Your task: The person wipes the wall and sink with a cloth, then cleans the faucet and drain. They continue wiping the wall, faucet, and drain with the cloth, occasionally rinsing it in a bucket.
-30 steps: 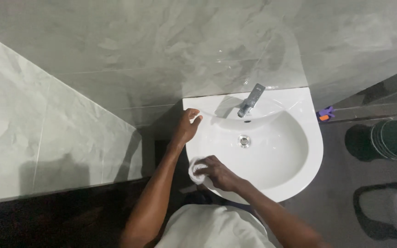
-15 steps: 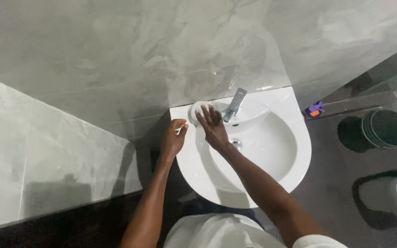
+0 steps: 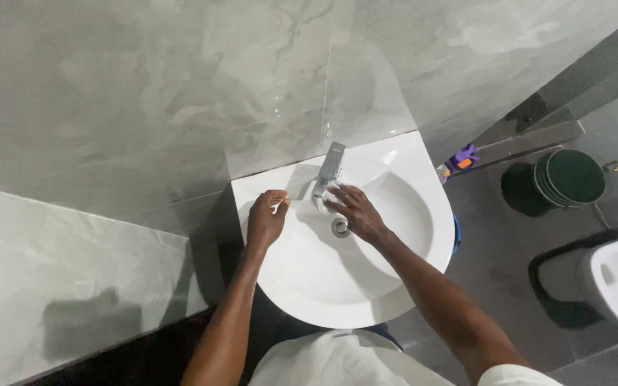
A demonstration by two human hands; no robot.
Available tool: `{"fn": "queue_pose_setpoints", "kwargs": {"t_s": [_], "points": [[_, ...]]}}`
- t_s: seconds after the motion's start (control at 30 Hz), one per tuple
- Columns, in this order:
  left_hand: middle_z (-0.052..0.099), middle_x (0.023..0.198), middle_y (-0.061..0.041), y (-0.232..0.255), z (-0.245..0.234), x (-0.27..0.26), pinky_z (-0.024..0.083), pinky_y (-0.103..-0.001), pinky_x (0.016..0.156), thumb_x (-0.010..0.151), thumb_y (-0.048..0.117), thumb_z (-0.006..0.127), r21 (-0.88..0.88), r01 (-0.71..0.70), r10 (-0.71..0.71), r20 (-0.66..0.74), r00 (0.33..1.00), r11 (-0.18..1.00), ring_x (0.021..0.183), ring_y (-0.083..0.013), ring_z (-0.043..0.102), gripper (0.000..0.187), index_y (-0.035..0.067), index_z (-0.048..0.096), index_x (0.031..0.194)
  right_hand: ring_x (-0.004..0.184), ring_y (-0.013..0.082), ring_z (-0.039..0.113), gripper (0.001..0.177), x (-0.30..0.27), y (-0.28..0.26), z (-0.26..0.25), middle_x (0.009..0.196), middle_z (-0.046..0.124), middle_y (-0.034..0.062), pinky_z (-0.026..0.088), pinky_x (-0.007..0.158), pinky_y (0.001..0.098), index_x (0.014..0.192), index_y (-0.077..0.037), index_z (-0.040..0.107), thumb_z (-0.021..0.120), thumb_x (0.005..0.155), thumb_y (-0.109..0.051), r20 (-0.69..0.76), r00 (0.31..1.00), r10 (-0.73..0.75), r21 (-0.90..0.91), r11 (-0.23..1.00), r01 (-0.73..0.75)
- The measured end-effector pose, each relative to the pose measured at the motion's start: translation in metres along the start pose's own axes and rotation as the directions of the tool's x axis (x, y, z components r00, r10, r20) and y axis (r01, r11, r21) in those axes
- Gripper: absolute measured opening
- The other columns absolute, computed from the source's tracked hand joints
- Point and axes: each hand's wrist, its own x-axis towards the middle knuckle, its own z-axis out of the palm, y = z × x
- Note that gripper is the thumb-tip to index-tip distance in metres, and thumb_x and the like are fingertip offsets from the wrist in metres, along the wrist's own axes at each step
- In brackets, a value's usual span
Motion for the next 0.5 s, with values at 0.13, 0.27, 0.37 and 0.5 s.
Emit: {"fn": "queue_pose_setpoints", "kwargs": {"t_s": [0.13, 0.27, 0.37, 0.5], "points": [[0.072, 0.122, -0.013, 0.014, 0.016, 0.013, 0.056, -0.039, 0.093, 0.097, 0.02, 0.068, 0.011, -0.041, 0.041, 0.038, 0.998, 0.999, 0.116, -0.0273, 0.07, 0.028, 0.006, 0.067, 0.121, 0.141, 0.034, 0.049, 0.054, -0.017, 0.014, -0.011, 0.148, 0.055, 0.0099, 0.041, 0.117, 0.0488, 0.125, -0.017, 0.067, 0.066, 0.079, 0.011, -0.072, 0.993, 0.092, -0.09, 0.991, -0.098], [0.071, 0.123, -0.014, 0.021, 0.028, 0.019, 0.056, -0.04, 0.092, 0.097, 0.019, 0.067, 0.034, -0.073, 0.071, 0.058, 0.996, 0.997, 0.116, -0.0276, 0.07, 0.029, 0.005, 0.066, 0.122, 0.141, 0.0342, 0.05, 0.057, -0.015, 0.033, -0.027, 0.15, 0.054, 0.0104, 0.041, 0.117, 0.0482, 0.128, -0.017, 0.067, 0.06, 0.082, 0.016, -0.096, 0.938, 0.332, -0.121, 0.932, -0.342], [0.071, 0.121, -0.015, 0.026, 0.037, 0.019, 0.056, -0.04, 0.093, 0.097, 0.02, 0.067, 0.051, -0.024, 0.02, 0.087, 0.996, 0.998, 0.115, -0.0276, 0.07, 0.029, 0.005, 0.066, 0.121, 0.138, 0.039, 0.049, 0.06, 0.005, 0.041, -0.04, 0.154, 0.046, 0.0173, 0.042, 0.115, 0.0488, 0.136, -0.015, 0.063, 0.058, 0.085, 0.015, -0.208, 0.842, 0.497, 0.004, 0.861, -0.508], [0.073, 0.118, -0.014, 0.024, 0.049, 0.016, 0.056, -0.04, 0.092, 0.096, 0.019, 0.068, 0.054, 0.011, -0.017, 0.101, 0.995, 0.998, 0.113, -0.027, 0.071, 0.028, 0.004, 0.067, 0.119, 0.14, 0.0462, 0.042, 0.057, 0.038, 0.034, -0.023, 0.156, 0.035, 0.0247, 0.037, 0.11, 0.0566, 0.141, -0.011, 0.055, 0.065, 0.086, -0.005, -0.099, 0.903, 0.418, -0.027, 0.906, -0.423]]}}
